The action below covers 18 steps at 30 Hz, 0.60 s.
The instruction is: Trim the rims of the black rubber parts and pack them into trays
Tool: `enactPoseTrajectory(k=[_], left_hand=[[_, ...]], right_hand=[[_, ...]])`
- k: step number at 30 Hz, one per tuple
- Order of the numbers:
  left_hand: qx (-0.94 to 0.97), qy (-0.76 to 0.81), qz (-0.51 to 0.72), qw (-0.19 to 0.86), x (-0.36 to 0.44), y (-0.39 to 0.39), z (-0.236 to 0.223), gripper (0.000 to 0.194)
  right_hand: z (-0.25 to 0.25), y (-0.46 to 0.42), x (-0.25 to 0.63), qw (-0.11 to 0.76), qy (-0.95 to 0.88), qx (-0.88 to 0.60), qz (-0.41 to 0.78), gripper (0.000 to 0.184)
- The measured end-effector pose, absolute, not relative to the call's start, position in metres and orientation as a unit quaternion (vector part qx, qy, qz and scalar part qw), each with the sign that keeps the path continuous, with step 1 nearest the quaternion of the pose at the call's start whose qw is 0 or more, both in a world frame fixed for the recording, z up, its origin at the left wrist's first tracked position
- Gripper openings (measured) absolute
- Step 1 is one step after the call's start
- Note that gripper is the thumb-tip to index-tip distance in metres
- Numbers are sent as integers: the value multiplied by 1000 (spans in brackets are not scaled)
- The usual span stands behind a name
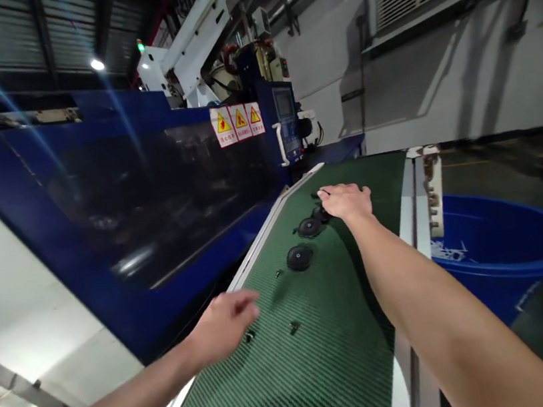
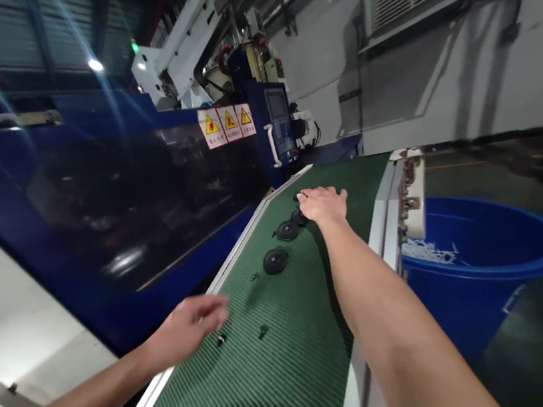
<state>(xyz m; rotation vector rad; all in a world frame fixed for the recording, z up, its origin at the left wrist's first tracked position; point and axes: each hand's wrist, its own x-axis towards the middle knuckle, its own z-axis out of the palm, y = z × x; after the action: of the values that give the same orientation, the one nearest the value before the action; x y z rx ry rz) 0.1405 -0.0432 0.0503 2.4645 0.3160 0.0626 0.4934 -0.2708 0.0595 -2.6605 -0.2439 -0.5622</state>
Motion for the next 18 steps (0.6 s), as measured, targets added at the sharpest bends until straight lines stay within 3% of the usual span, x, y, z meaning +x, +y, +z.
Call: enactPoseTrajectory(k=[7,12,18], left_hand=[[929,179,159,282,306,-128,34,41],[919,216,173,280,348,-142,28,40],[919,153,174,317,359,-135,33,42]], right_hand=[[53,-273,487,205,-147,-934,-254,38],[49,-268,484,223,-162,-914,-299,32],[49,-265,470,255,-173,-887,-345,32]])
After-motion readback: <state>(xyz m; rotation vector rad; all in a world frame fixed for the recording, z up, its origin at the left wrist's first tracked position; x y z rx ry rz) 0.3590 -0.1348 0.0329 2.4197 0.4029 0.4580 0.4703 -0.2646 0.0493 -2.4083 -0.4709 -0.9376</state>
